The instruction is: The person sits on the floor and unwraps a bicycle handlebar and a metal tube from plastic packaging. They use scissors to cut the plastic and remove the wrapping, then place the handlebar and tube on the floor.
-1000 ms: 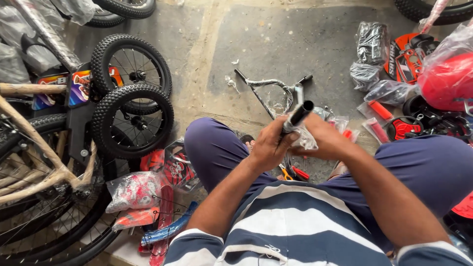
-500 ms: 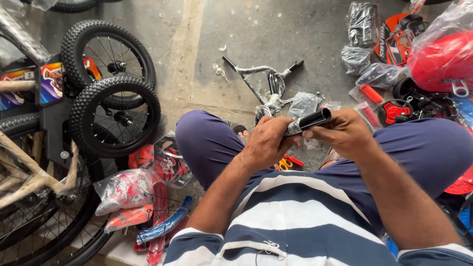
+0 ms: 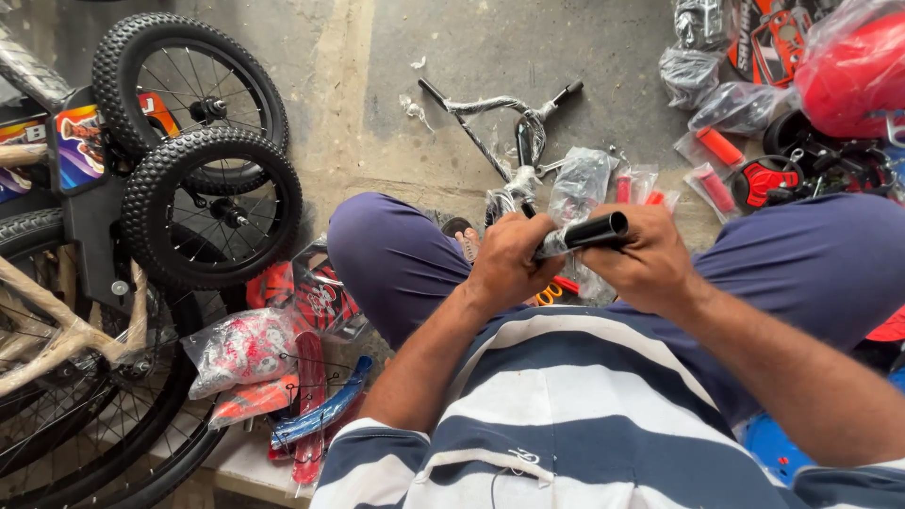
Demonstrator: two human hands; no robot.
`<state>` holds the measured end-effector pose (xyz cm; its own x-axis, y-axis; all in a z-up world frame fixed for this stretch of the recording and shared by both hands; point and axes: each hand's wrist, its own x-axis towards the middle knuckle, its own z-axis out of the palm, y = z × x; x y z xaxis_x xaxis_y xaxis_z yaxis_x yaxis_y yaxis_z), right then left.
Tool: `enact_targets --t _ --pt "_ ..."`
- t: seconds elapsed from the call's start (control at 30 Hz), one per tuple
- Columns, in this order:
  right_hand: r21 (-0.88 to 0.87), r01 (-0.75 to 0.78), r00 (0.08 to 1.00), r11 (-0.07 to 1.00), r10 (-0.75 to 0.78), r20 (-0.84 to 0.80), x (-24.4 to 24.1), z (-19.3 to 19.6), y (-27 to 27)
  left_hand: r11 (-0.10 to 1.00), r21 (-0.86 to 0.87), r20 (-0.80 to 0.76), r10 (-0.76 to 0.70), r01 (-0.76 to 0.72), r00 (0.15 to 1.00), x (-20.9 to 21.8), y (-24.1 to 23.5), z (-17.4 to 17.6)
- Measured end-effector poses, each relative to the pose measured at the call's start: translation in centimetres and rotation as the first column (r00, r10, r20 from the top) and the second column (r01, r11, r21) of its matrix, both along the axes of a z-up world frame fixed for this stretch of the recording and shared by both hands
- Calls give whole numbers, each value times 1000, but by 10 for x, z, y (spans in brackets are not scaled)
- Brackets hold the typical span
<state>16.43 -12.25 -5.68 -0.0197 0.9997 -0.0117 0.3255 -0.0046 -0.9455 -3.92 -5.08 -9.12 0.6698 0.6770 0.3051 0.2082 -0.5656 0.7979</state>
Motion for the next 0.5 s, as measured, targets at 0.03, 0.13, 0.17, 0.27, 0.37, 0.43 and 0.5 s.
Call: enact_targets --t 0.03,0.13,0.17,0.27,0.37,0.43,0.5 --pt "112 -10 985 994 -9 170 1 4 2 1000 0 -15 -10 10 1000 -1 -1 0" --pt "327 -57 814 943 -146 562 11 10 19 998 19 9 -56 56 998 0 -5 5" --pt "374 -77 727 924 -205 655 12 10 20 996 31 59 -84 82 995 0 -10 8" --pt "188 -11 868 982 -84 490 21 9 20 993 -47 73 -103 107 992 -2 -6 8" --pt "-26 1 980 1000 4 200 23 -1 17 982 -134 134 -114 132 984 -5 3 4" --pt "-157 40 995 987 -54 -85 18 -9 14 956 -262 197 -80 131 977 -10 7 1" --pt "-208 43 946 977 -107 -306 13 -17 14 884 -452 233 -10 117 972 -14 16 -2"
